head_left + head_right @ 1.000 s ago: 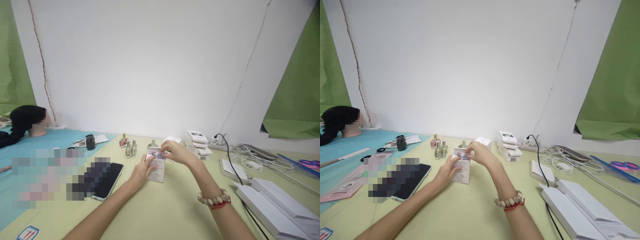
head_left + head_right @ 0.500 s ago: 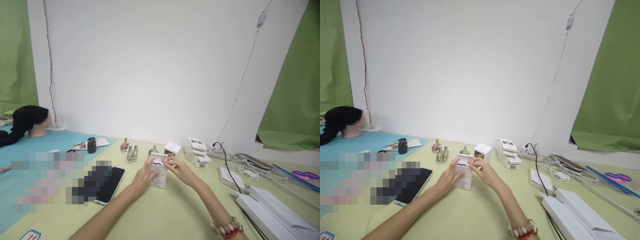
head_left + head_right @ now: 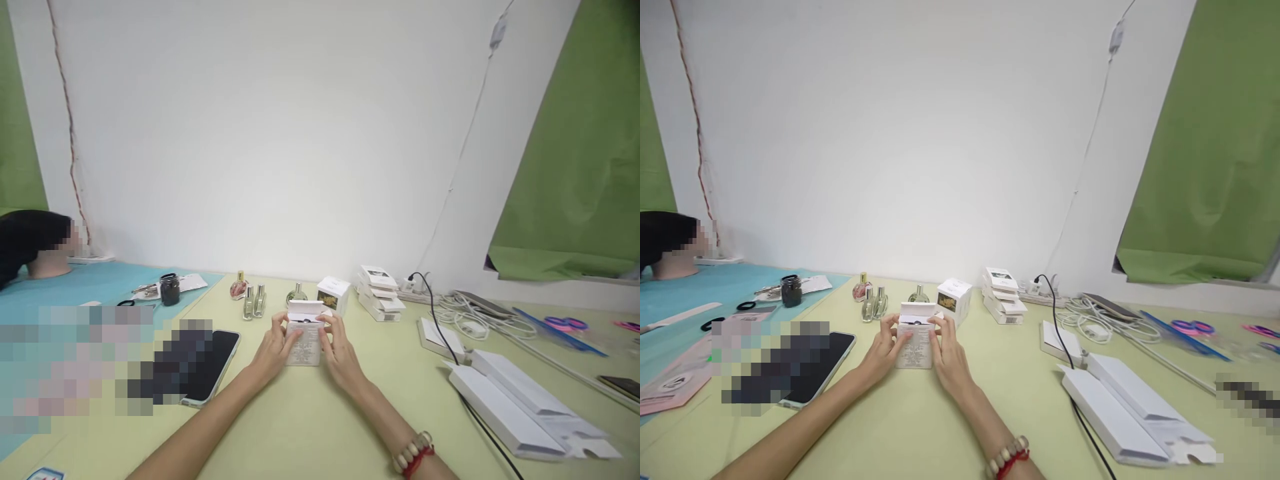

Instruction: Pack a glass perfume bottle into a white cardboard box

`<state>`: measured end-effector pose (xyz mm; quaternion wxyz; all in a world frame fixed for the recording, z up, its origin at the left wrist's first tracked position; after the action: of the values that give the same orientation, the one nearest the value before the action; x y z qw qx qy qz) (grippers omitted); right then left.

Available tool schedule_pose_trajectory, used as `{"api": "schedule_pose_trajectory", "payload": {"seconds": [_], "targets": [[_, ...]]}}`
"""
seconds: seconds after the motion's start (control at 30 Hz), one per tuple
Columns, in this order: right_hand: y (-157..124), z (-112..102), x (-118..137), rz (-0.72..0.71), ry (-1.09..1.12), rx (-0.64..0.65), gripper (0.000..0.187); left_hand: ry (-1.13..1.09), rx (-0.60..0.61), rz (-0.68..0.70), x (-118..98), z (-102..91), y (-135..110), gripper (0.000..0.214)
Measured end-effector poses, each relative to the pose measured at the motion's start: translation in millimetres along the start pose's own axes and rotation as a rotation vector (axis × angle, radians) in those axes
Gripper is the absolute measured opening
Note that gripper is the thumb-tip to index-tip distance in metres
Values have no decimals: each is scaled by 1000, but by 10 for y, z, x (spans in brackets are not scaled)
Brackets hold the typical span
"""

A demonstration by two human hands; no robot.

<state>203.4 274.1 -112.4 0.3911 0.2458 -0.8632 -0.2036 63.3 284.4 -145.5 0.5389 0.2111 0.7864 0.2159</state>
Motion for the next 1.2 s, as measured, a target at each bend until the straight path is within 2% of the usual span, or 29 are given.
{"api": "schedule_pose_trajectory", "payload": {"seconds": [0.17,0.3,0.47,0.57,0.7,0.83,0.93,1.1,1.2], "targets": [[-37,2,-32,6,6,-54,33,54,44,12,-83,40,-12,38],[-48,-89,-30,36,11,-124,34,-9,15,34,-135,47,-34,38],[-42,-161,-116,172,102,-159,35,-20,12,24,-139,72,-43,37],[-53,-171,-166,224,162,-182,38,63,43,92,-260,73,-28,34],[-67,-204,-75,149,108,-208,40,139,66,131,-364,47,-9,32],[-51,-156,72,12,-89,-123,32,217,73,115,-376,23,0,33],[-42,-126,64,-13,-177,-84,32,281,95,128,-407,33,-4,35],[-43,-145,69,-33,-137,-100,35,284,82,207,-491,48,-35,34],[-47,-155,90,-37,-100,-104,35,203,55,142,-392,45,-37,41]]}}
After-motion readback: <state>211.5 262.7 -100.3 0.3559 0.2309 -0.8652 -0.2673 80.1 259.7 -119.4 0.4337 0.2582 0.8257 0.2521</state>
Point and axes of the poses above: each hand's wrist, its own y-axis towards the middle knuckle, its own z-axis out of the palm, x = y × z, the point moved 10 cm from there along y, towards the middle knuckle, and after that the axes turned 5 degrees about -y, right-handed, at the moved point
